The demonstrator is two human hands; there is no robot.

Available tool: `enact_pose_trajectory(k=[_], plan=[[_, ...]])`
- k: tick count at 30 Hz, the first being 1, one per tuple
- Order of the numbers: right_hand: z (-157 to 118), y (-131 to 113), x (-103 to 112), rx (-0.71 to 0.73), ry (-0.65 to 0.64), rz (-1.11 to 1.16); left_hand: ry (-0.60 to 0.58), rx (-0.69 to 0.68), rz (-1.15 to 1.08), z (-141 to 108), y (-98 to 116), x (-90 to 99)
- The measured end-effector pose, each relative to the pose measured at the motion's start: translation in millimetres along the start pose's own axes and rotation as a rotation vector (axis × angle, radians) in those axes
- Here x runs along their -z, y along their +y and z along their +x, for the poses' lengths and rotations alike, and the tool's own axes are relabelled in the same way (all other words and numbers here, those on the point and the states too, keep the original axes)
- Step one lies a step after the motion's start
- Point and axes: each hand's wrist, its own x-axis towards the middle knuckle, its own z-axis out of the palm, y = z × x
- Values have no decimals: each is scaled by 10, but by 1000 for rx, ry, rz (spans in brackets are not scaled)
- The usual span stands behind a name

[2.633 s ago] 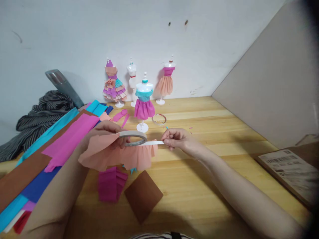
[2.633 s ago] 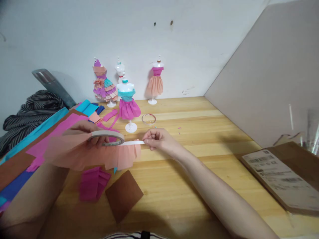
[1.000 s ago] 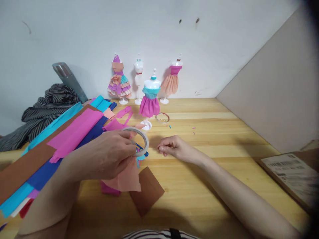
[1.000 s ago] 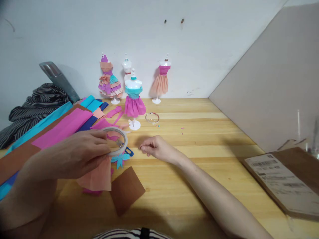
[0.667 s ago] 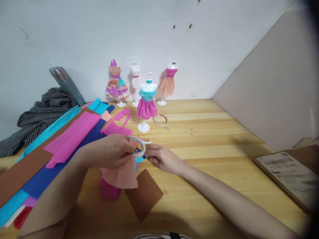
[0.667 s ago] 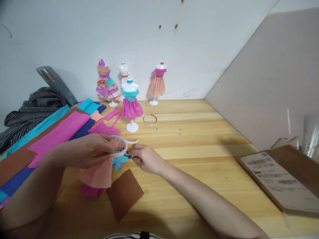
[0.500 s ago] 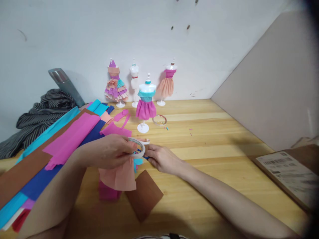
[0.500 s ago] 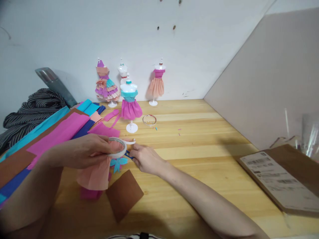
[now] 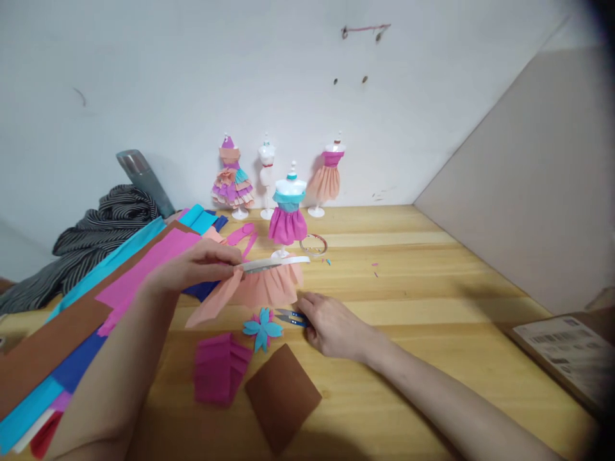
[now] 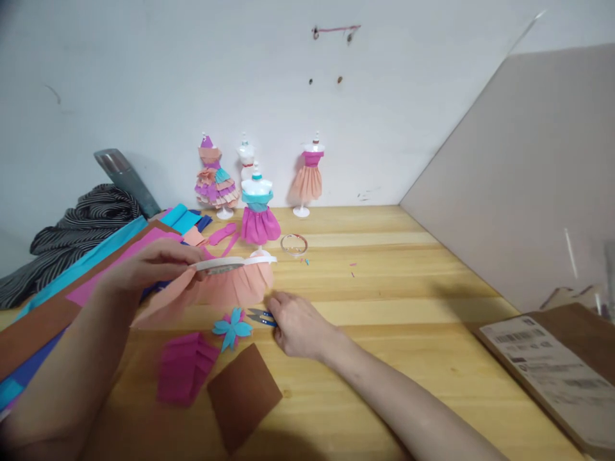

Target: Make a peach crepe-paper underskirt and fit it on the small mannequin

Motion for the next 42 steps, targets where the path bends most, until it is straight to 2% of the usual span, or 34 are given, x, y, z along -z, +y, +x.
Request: enact_pose_trajectory(k=[4, 7, 10, 12, 13, 15, 17, 19, 25, 30, 34, 36, 38, 42], plan=[[-12, -26, 13, -32, -40, 21, 124, 74, -261, 30, -143, -44], [-43, -14, 133, -39, -81, 126, 245, 70, -376, 83, -308, -90], [-106, 9, 335, 33, -179, 391, 281, 52, -404, 123, -427, -109], [-157, 9, 455, 24, -237, 720, 267, 40, -406, 125, -440, -111], [-180, 1, 498, 4, -230, 901, 261, 31, -408, 119, -427, -113], [-216, -32, 544, -42, -137, 1207, 253, 16, -412, 101, -372, -119], [-237, -79, 547, -62, 2, 1371, 238, 13, -410, 85, -303, -124], [-249, -130, 534, -80, 99, 1442, 211, 17, -400, 80, -241, -120], [-273, -217, 537, -120, 241, 1492, 97, -33, -408, 115, -108, -138], [-318, -204, 585, -124, 451, 1399, 209, -30, -519, 134, -82, -286], [-370, -203, 652, -43, 571, 1426, 215, -53, -558, 163, -127, -362], [-388, -208, 683, -31, 566, 1383, 198, -56, -560, 182, -130, -373], [-395, -213, 703, -35, 493, 1295, 173, -54, -553, 196, -113, -376], [-378, -234, 716, -150, 342, 1132, 118, -81, -534, 192, -48, -377]])
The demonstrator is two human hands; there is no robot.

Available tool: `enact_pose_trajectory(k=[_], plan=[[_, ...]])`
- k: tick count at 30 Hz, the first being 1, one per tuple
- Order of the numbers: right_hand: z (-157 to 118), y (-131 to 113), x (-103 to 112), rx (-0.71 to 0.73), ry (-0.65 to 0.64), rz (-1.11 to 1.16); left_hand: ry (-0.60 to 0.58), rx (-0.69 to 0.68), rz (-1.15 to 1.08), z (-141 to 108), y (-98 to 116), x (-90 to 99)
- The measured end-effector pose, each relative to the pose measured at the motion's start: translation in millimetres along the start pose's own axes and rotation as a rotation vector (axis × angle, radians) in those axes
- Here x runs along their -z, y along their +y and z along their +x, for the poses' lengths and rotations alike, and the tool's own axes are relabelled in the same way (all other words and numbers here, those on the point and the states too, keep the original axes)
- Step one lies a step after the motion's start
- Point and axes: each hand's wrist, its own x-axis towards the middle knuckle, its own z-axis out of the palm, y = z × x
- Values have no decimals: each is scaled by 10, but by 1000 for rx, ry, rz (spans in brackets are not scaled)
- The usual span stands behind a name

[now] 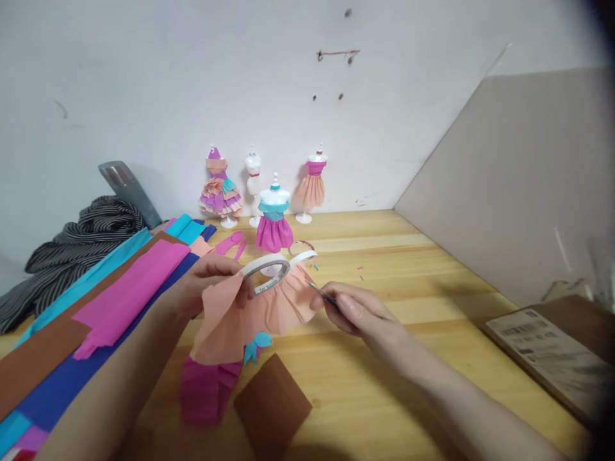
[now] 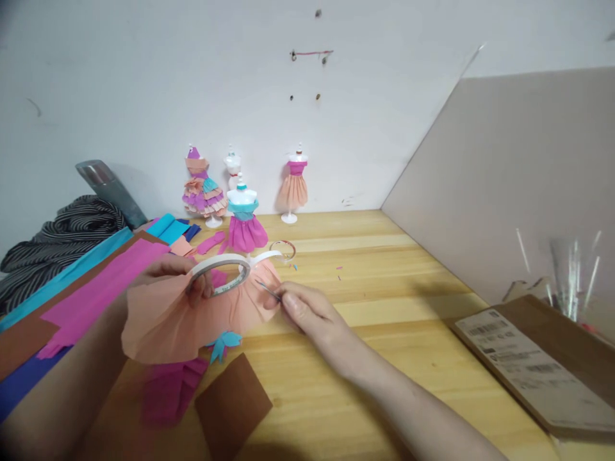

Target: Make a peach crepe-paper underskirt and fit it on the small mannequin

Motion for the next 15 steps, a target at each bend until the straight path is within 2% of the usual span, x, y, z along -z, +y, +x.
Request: enact_pose_trajectory(k=[6, 12, 15], plan=[[56, 20, -32, -68, 92, 40, -93, -57, 51, -59, 72, -81], [116, 89, -30, -91, 112, 86, -263, -220, 216, -58, 111, -157], [113, 77, -34, -104, 119, 73, -285, -240, 274, -55, 117, -168]])
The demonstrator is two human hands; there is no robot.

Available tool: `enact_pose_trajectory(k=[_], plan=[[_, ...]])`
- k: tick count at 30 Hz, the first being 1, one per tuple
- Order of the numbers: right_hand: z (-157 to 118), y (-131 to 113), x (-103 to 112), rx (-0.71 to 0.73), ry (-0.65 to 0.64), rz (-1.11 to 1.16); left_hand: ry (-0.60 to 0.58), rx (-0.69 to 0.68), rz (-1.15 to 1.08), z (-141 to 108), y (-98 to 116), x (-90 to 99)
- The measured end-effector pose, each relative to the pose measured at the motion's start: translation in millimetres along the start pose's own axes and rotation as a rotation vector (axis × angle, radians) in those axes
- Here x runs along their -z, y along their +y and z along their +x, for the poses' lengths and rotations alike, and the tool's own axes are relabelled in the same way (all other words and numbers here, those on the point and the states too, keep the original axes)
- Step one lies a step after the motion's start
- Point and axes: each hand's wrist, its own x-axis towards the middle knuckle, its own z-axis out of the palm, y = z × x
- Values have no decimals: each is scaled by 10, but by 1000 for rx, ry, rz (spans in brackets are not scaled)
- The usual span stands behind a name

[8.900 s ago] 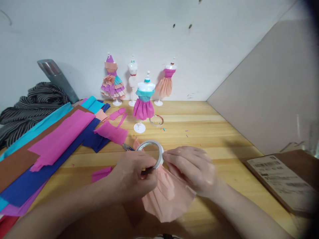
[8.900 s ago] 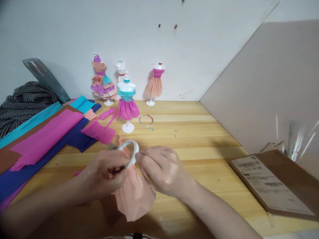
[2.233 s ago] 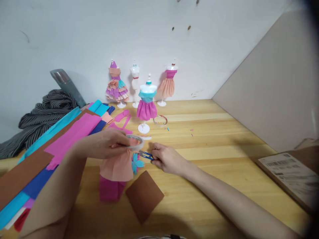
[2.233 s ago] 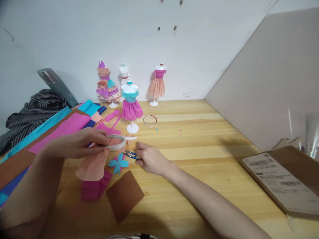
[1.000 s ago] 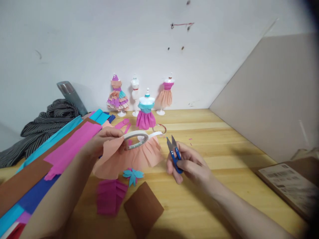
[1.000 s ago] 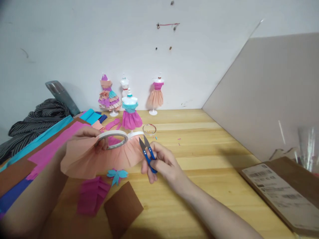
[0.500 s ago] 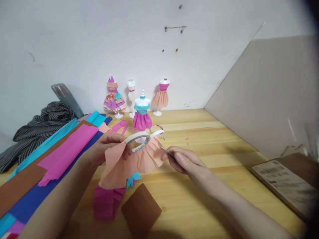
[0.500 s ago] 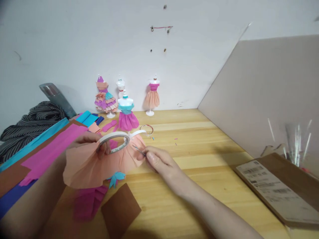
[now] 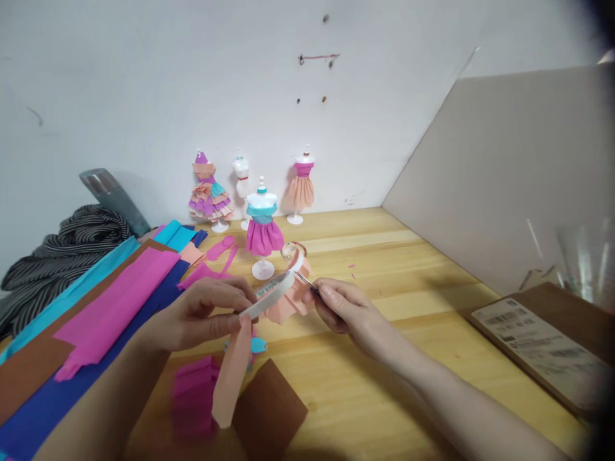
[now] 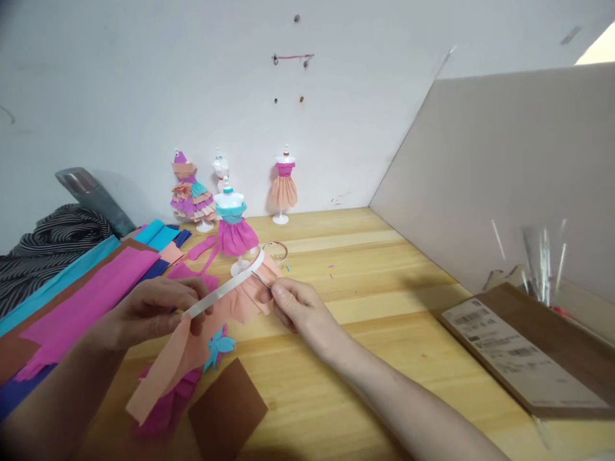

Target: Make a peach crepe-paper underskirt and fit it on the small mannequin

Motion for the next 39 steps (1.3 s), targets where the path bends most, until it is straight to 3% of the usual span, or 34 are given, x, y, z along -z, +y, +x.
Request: enact_pose_trajectory(k=[24, 39], plan=[[23, 70, 10, 33, 29, 3, 48, -47, 127, 51, 28, -65], [23, 88, -13, 42, 20, 62, -37, -113, 262, 67, 21, -177]])
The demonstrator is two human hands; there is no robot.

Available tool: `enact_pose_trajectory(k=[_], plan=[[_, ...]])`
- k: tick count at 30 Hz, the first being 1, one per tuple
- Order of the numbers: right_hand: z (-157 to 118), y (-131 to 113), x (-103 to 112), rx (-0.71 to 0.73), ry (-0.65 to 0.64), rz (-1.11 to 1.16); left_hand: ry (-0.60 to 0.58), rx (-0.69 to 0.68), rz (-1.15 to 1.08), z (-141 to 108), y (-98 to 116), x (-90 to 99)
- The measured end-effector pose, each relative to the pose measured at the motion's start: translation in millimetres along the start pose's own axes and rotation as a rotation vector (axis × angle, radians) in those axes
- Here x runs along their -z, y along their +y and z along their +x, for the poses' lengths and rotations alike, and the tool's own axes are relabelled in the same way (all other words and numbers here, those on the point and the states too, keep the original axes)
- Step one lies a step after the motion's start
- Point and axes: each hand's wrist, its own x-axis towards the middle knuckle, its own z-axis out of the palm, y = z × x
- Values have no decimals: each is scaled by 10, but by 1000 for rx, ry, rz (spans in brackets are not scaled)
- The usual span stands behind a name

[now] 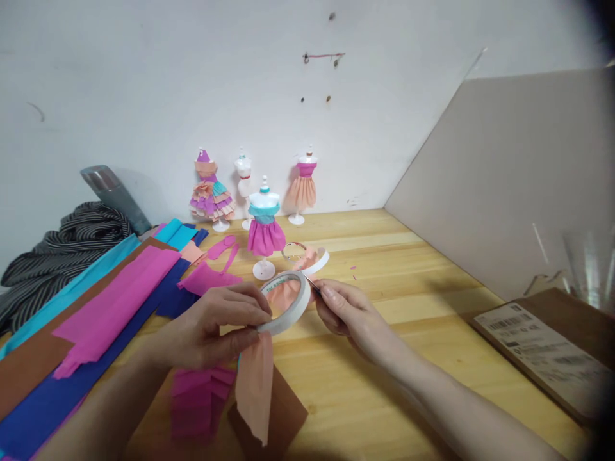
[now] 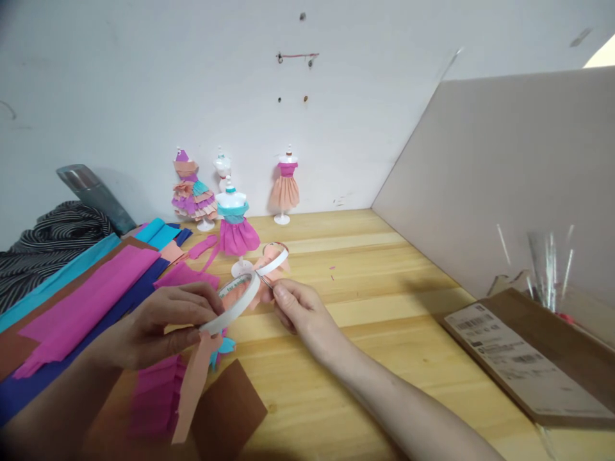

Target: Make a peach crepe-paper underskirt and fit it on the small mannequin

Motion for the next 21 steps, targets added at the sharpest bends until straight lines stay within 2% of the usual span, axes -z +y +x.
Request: enact_pose_trajectory(k=[16, 21], plan=[[-34, -35, -14, -12, -28, 36, -27, -123, 185, 14, 64, -53], [-48, -71, 4, -118, -74, 199, -32, -138, 189, 8, 97, -32]])
